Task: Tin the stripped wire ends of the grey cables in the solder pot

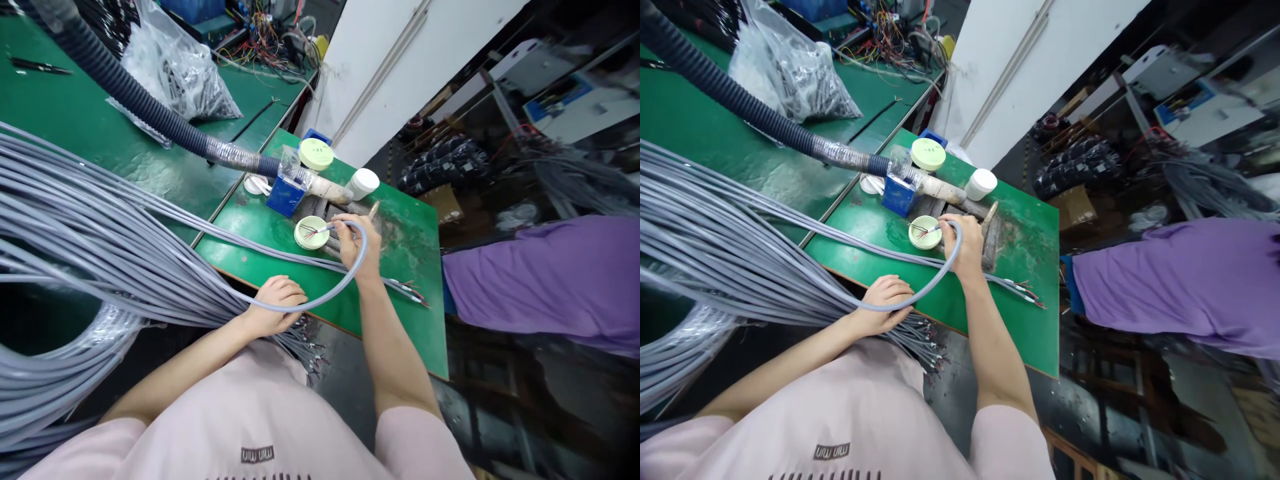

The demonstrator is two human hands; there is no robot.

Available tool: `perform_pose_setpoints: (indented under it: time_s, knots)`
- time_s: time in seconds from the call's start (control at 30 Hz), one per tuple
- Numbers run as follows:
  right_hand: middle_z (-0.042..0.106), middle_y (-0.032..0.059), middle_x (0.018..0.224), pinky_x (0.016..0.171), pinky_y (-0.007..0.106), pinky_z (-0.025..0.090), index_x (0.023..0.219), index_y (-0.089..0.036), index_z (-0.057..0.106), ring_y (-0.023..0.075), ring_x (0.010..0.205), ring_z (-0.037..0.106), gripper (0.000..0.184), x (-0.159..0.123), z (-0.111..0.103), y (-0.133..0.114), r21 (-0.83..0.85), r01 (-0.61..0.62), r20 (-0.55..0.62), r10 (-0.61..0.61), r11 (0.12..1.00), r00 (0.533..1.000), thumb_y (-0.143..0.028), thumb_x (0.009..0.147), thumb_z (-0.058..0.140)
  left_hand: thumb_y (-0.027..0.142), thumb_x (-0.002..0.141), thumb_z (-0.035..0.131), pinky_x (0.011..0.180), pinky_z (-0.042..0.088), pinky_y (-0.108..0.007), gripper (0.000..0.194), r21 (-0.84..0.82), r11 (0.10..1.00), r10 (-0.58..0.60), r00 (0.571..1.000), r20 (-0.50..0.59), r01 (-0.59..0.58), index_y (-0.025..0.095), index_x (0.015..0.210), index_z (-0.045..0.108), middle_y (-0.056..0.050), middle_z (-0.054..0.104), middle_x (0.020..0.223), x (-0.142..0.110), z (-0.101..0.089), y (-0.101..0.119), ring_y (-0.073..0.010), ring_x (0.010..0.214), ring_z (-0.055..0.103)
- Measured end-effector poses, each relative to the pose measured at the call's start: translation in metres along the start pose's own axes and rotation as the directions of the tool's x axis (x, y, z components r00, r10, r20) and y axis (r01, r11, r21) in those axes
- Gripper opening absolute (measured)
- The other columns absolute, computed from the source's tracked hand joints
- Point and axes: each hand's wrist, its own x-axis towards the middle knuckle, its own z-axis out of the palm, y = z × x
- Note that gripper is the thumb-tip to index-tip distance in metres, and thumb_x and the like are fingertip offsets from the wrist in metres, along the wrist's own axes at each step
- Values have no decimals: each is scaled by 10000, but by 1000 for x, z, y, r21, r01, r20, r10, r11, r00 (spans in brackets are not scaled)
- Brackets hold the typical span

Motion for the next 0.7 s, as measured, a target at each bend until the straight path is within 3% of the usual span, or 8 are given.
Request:
perform_pose_setpoints:
  time_s: [0.27,0.43,0.57,0.7]
  knots:
    - [695,36,863,831,382,460,858,-231,669,208,862,605,221,6,1,-9,-6,25,18,-25,1000,1000,-350,914,491,256,886,508,1004,378,-392,178,-6,1000,-12,1000,1,12,206,1002,632,-41,698,1007,-2,0,-1,-171,1008,599]
    - [688,26,863,847,389,446,894,-243,663,210,866,600,226,11,-17,-9,-71,44,-88,-50,997,995,-375,919,481,245,883,511,1014,385,-401,182,4,1000,-13,1000,7,13,207,1013,633,-50,694,1003,-3,0,-2,-171,1009,600]
    - [669,33,834,835,407,444,885,-240,647,226,854,594,251,23,-38,5,-154,-6,-173,-21,988,985,-398,926,456,230,876,540,1009,395,-414,173,11,1000,16,999,-33,-16,184,1019,626,-59,700,1002,-2,0,-1,-177,998,612]
    - [647,57,813,826,424,431,863,-226,632,243,842,582,243,33,-46,35,-227,-101,-191,57,969,980,-386,922,459,221,872,553,1001,400,-410,167,13,1000,16,1000,-16,-16,192,1017,630,-49,708,994,1,-1,0,-175,999,614]
